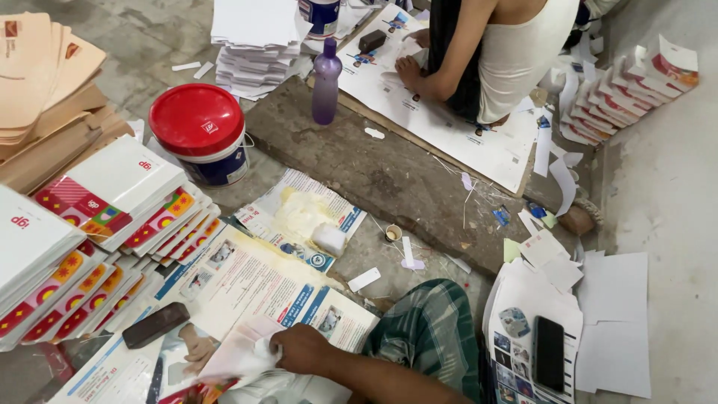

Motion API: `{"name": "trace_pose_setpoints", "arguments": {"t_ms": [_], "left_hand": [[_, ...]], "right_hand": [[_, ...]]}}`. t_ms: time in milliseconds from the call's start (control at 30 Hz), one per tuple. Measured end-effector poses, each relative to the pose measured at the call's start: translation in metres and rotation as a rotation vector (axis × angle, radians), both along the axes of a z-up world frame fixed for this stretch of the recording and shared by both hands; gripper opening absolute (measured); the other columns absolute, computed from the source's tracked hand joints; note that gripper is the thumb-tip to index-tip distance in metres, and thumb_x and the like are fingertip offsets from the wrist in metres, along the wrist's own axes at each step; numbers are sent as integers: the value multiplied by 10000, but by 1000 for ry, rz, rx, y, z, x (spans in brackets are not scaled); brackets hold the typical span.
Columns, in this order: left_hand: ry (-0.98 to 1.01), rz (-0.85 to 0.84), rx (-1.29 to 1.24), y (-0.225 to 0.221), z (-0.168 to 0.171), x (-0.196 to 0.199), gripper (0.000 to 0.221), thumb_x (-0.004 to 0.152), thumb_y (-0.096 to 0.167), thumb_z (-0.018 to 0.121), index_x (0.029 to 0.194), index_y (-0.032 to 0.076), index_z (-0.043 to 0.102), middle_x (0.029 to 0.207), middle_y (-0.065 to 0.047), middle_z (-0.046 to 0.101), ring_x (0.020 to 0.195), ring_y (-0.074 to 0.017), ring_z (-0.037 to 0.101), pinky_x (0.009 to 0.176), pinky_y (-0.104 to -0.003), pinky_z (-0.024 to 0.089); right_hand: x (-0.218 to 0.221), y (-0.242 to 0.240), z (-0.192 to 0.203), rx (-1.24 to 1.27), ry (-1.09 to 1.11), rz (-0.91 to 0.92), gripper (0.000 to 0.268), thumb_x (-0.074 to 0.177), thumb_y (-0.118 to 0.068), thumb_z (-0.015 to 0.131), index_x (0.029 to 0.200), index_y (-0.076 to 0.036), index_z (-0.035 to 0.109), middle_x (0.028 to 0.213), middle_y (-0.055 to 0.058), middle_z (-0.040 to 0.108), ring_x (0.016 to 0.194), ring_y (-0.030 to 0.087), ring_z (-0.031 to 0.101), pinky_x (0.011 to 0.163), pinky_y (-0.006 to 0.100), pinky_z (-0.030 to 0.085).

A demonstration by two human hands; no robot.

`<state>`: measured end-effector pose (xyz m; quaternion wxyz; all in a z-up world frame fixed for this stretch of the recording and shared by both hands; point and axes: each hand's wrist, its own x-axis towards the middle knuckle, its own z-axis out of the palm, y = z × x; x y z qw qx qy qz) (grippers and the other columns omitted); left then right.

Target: The worker is gluing and assembling paper envelopes and cardholders from printed sheets.

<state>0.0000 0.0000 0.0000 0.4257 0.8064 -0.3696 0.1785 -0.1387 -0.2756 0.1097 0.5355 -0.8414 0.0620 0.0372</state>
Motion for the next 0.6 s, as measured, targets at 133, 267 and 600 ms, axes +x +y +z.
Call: {"name": "trace_pose_setpoints", "arguments": {"t_ms": [133,267,600], "left_hand": [[24,15,14,-27,19,27,296,917,166,772,1156,-4,734,1158,-185,749,1089,-338,732,945,-429,580],[197,198,162,-9,103,-28,300,919,170,775,1157,-9,735,1151,-188,751,1080,-341,735,937,-429,586],[285,218,-5,1,100,-28,263,859,31,831,1100,-21,739,1207,-202,741,1167,-325,733,1054,-391,576]], "right_hand": [[15,-17,19,235,280,-98,416,910,-206,774,1307,-113,690,897,47,704,740,106,574,658,252,478],[-3,-9,-49,233,-44,-59,89,936,-136,751,992,-68,766,961,65,778,876,146,724,799,304,585],[12,3,-13,616,246,-153,310,977,-116,710,1276,-76,640,999,39,744,857,90,667,746,272,566]]}}
